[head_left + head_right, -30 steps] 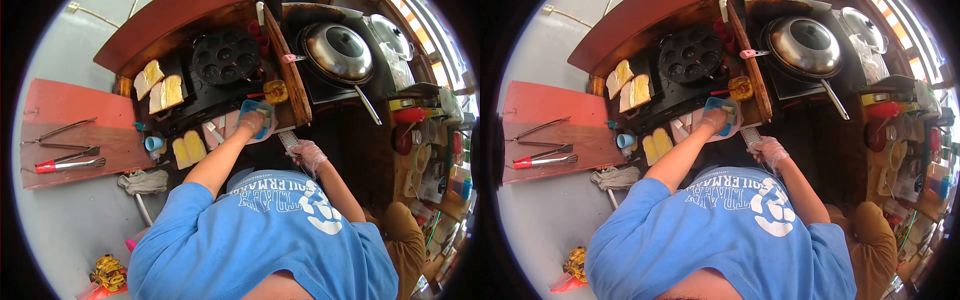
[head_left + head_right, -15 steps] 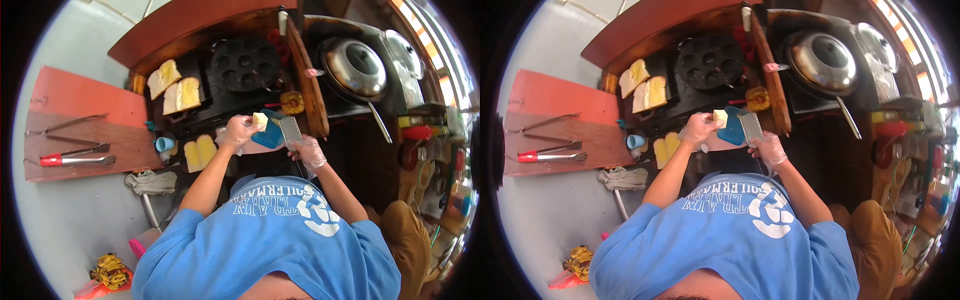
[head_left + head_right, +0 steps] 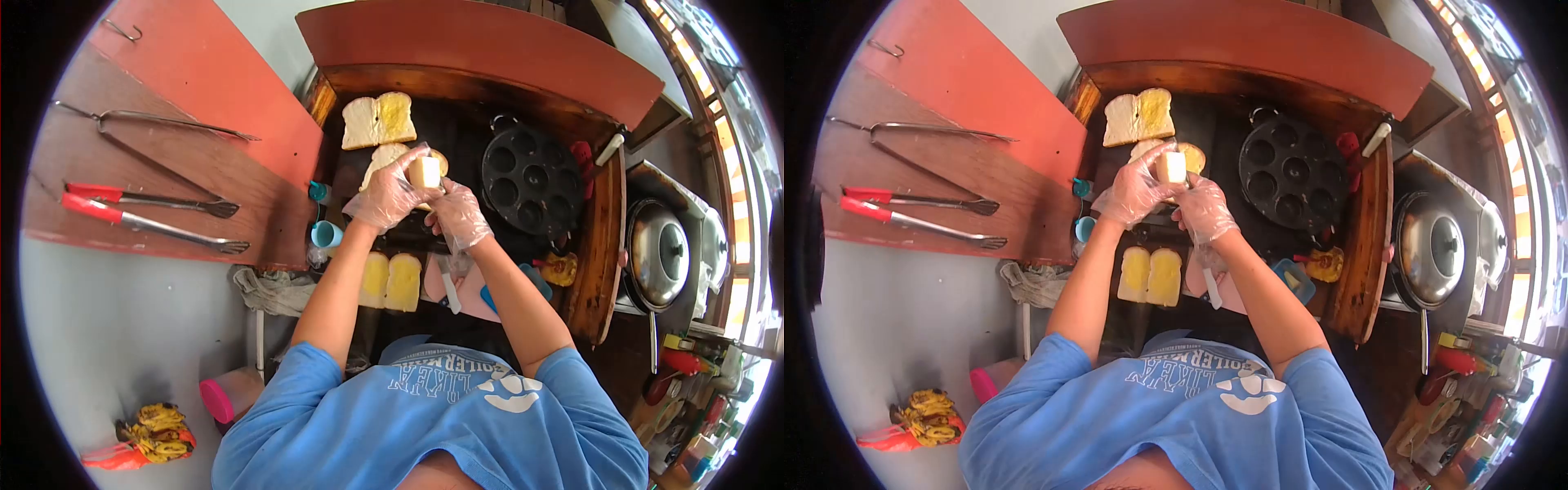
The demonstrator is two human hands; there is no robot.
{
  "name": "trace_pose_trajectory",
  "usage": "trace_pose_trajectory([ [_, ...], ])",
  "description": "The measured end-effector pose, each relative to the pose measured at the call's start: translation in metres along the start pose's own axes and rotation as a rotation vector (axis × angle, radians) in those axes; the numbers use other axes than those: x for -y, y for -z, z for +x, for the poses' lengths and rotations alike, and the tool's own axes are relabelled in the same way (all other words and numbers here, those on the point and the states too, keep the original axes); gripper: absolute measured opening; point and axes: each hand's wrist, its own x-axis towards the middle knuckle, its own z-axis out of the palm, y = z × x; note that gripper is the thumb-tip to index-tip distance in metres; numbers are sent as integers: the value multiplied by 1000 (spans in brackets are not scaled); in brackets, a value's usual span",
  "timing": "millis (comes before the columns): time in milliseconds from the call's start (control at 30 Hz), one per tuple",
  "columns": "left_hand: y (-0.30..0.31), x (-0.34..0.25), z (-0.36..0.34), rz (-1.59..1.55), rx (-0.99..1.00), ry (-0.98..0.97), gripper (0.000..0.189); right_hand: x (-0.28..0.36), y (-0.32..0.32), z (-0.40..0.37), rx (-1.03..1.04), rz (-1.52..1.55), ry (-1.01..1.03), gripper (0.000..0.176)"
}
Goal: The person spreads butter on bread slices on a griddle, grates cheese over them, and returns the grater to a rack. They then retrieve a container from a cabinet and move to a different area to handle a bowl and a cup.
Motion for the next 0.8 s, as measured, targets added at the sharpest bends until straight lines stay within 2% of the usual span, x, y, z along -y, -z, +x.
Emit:
trace_pose_trajectory([
  [33, 9, 10, 9, 27, 29, -55, 58, 2, -4, 12, -2, -6, -8, 25],
  [100, 23, 28, 24, -16, 54, -21, 63, 3, -8, 35, 26, -119, 0, 22],
  [133, 31, 25, 33, 109, 84, 65, 65, -47, 1, 72, 58, -599, 570, 20],
  [167, 36, 27, 40, 234, 117, 150, 66, -41, 0, 74, 57, -603, 559, 20],
  [200, 35, 43, 45, 110, 41, 124, 64, -35, 1, 75, 33, -1013, 600, 18],
  [233, 38, 50, 49, 101, 47, 129, 64, -20, 2, 71, 10, -1423, 627, 17],
  [267, 41, 56, 52, 261, -46, -61, 62, 3, -1, 59, 41, -1525, 503, 18],
  [300, 42, 61, 56, 419, -139, -253, 61, 4, -5, 59, 40, -1526, 489, 18],
  [367, 32, 59, 50, 418, -188, -325, 60, 5, -11, 60, -316, -955, 75, 21],
  [433, 22, 43, 41, 157, 65, -74, 64, 2, -13, 56, -342, -906, 124, 24],
  [467, 16, 36, 38, 88, 73, 28, 66, -4, -12, 56, -323, -879, 121, 24],
  [567, 9, 39, 37, 92, 114, 89, 67, -33, -11, 58, -280, -802, 124, 23],
  [600, 7, 38, 33, 167, 123, -16, 61, -51, -13, 60, -261, -635, 104, 19],
  [633, 6, 43, 29, 166, 131, -13, 61, -67, -13, 63, -242, -468, 84, 16],
  [667, 4, 52, 24, 189, 156, -111, 57, -85, -13, 68, -246, -465, 77, 16],
  [733, 3, 67, 22, 209, 161, -268, 50, -100, -16, 75, -76, -870, 342, 13],
  [800, 3, 82, 34, 190, 138, -281, 50, -92, -14, 78, 66, -1369, 561, 18],
])
